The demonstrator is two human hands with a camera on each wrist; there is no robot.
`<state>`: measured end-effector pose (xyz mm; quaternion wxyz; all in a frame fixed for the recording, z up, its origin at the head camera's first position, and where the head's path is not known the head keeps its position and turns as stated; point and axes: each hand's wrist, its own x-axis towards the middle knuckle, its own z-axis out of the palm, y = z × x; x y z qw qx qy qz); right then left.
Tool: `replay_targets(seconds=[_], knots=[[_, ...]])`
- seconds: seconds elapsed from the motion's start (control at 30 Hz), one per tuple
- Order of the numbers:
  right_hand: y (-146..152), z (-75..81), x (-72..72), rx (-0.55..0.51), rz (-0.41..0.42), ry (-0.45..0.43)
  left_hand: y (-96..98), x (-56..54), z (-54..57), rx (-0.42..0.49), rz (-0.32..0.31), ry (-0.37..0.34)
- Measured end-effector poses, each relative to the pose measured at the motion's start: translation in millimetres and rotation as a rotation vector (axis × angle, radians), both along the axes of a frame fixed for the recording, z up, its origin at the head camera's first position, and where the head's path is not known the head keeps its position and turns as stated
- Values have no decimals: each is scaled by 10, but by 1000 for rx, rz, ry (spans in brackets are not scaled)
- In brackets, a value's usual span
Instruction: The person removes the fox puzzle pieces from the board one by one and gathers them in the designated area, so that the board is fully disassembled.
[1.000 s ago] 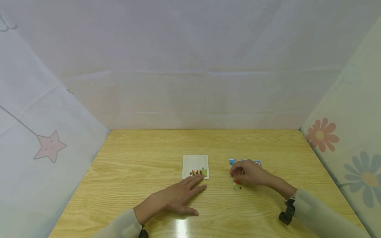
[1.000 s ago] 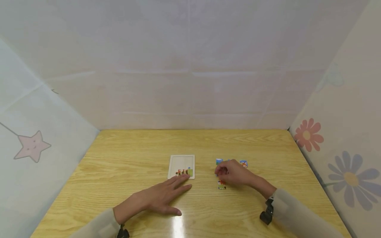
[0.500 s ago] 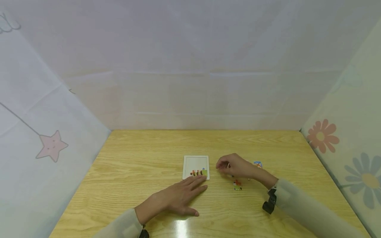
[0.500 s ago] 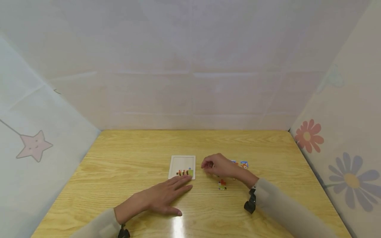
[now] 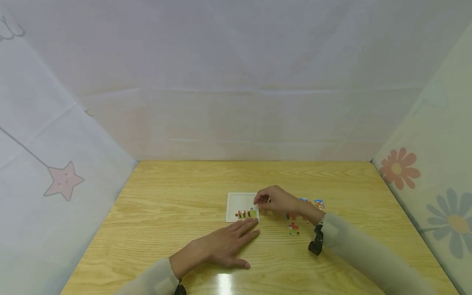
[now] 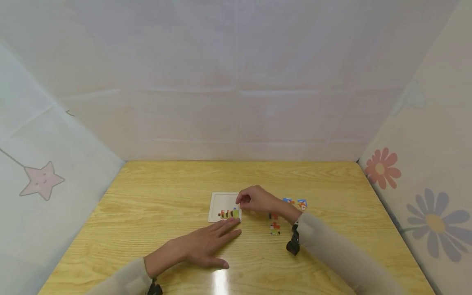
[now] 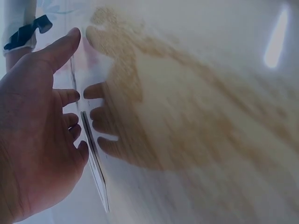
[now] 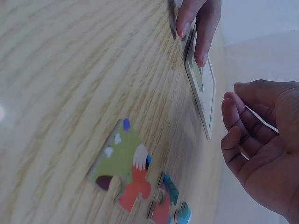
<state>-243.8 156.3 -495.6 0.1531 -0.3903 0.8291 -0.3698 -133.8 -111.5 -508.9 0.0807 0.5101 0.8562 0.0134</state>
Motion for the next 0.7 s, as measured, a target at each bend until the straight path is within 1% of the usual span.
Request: replay_targets(seconds=[0.07,0.13,0.37,0.7], knots=[[-42,-7,-34,3,6,8,6,2,-1,-2,7,-6],[-80,-24,-67,9,9,-1,12,2,-8,-3,11,-8],[-205,-54,-139,32,-11,-62,27,-4,-37,-16,22,6],[-320,-82,-226,16,36,-88,29,-9,-43,-30,16,20]])
